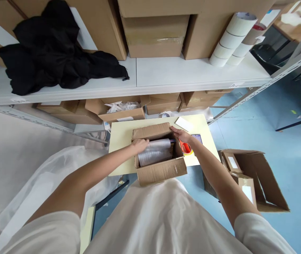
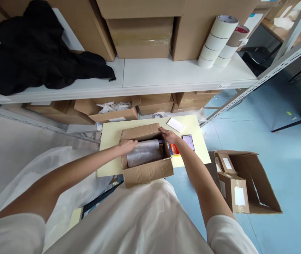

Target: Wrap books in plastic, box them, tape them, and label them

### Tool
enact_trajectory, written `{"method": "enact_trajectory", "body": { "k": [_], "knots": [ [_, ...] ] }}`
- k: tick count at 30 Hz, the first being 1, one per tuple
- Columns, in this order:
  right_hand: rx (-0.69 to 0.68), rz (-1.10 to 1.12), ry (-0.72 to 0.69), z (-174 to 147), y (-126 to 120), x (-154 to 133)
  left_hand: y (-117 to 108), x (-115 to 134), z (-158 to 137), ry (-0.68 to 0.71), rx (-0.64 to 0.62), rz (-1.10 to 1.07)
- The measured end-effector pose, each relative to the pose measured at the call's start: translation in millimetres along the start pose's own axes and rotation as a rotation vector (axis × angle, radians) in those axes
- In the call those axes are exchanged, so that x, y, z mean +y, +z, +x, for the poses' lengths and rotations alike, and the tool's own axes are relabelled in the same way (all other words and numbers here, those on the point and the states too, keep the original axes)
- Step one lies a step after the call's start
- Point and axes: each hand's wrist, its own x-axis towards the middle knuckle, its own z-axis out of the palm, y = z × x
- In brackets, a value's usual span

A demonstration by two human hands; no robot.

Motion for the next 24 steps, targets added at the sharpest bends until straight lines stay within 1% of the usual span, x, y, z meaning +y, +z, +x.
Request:
{"method": "enact_trajectory", "body": {
  "k": [3, 5, 7, 9, 11, 12, 13, 14, 15, 16, 17, 18, 19, 20, 22, 24],
  "knots": [
    [0.011, -0.033, -0.033, -1, 1, -2, 15, 20, -15, 0.016, 0.109, 0.058],
    [0.013, -0.072, -0.046, -1, 1, -5, 17, 27, -25, 0.071, 0.188, 0.128],
    [0.023, -0.123, -0.058, -3, 0, -9, 14, 26, -36, 0.091, 0.265, 0.17],
    [0.06, -0.165, -0.064, -8, -3, -12, 13, 16, -50, 0.011, 0.343, 0.122],
    [0.137, -0.191, -0.037, -20, -8, -12, 20, 0, -66, -0.153, 0.38, -0.026],
    [0.196, -0.198, -0.008, -29, -10, -10, 27, -9, -75, -0.233, 0.36, -0.133],
    [0.257, -0.192, 0.027, -39, -13, -7, 36, -18, -85, -0.284, 0.3, -0.256],
    [0.312, -0.168, 0.068, -51, -15, -3, 47, -26, -94, -0.278, 0.215, -0.384],
    [0.347, -0.121, 0.111, -63, -16, 1, 59, -31, -104, -0.22, 0.142, -0.494],
    [0.345, -0.048, 0.152, -76, -16, 5, 71, -35, -113, -0.135, 0.098, -0.566],
    [0.321, 0.036, 0.188, -88, -15, 9, 82, -35, -120, -0.048, 0.071, -0.582],
    [0.284, 0.112, 0.21, -98, -13, 12, 92, -33, -126, 0.015, 0.068, -0.552],
    [0.254, 0.171, 0.219, -107, -10, 14, 101, -30, -130, 0.052, 0.084, -0.5],
    [0.233, 0.205, 0.211, -113, -6, 14, 108, -25, -131, 0.058, 0.118, -0.439],
    [0.22, 0.217, 0.156, -117, 3, 9, 115, -15, -128, -0.001, 0.237, -0.345],
    [0.217, 0.207, 0.092, -113, 10, 0, 112, -10, -120, -0.057, 0.358, -0.281]
  ]
}}
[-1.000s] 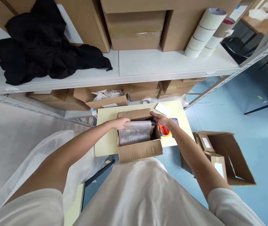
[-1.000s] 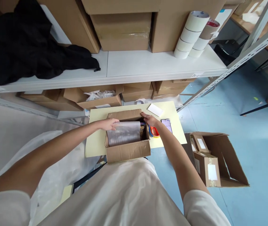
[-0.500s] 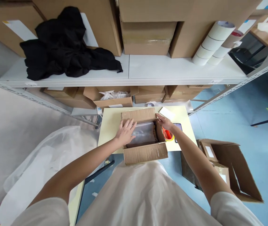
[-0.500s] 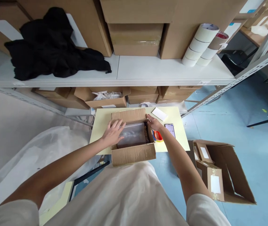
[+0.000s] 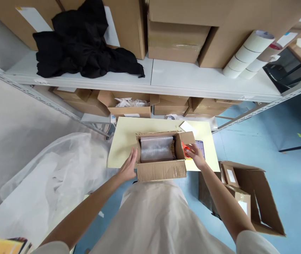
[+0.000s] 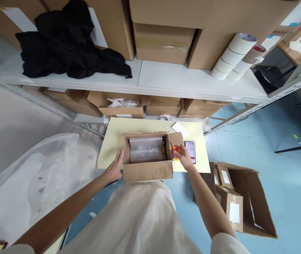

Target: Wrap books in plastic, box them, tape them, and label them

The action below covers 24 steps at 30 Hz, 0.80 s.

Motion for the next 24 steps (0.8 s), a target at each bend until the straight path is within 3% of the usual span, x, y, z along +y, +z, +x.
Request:
{"method": "enact_trajectory", "body": {
  "k": [2, 7, 15, 19, 22, 24],
  "knots": [
    [-0.006, -0.012, -0.062, 6, 8, -9, -7, 2, 13, 0.036, 0.046, 0.084],
    [-0.096, -0.199, -0.159, 18, 13, -17, -41, -1, 49, 0.152, -0.008, 0.254],
    [-0.351, -0.557, -0.337, 25, 1, -29, -58, -9, 70, 0.188, -0.142, 0.176],
    [-0.374, -0.425, -0.257, 33, -8, -31, -55, -15, 69, 0.184, -0.123, 0.077],
    [-0.361, -0.19, -0.148, 34, -10, -26, -50, -22, 70, 0.154, -0.044, -0.048],
    [-0.335, -0.168, -0.133, 34, -6, -24, -43, -27, 72, 0.136, 0.031, -0.123]
  ]
}}
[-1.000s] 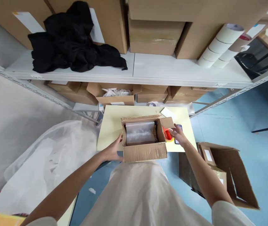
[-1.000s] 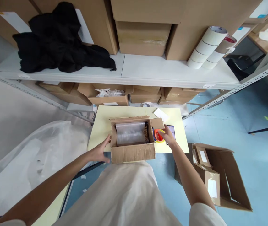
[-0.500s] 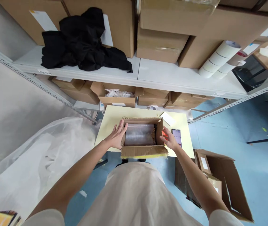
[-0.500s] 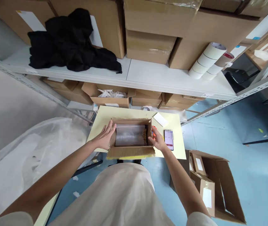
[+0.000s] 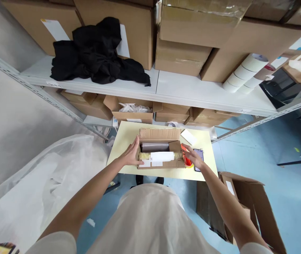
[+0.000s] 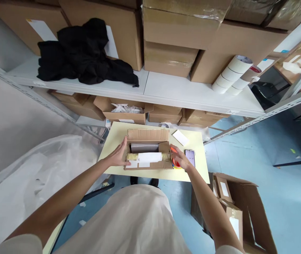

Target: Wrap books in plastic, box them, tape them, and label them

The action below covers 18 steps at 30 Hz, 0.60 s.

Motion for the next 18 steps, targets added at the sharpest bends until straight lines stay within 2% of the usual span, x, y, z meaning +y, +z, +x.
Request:
{"method": "enact_trajectory", "body": {
  "k": [5, 8, 11, 14, 16, 18],
  "knots": [
    [0.103, -0.197, -0.058, 23, 9, -10, 21, -11, -2, -0.13, 0.169, -0.14],
    [0.044, -0.178, -0.133, 34, 3, -21, 22, -9, -9, -0.167, 0.199, -0.181],
    [-0.023, -0.307, -0.117, 27, -3, -24, 14, 2, -18, -0.082, 0.1, -0.08],
    [-0.144, -0.463, 0.051, 11, 0, -19, 10, 15, -26, -0.067, -0.038, 0.045],
    [-0.239, -0.534, 0.152, 2, 6, -15, 11, 22, -28, -0.102, -0.067, 0.104],
    [-0.255, -0.585, 0.187, -1, 14, -13, 12, 24, -27, -0.114, -0.068, 0.134]
  ]
}}
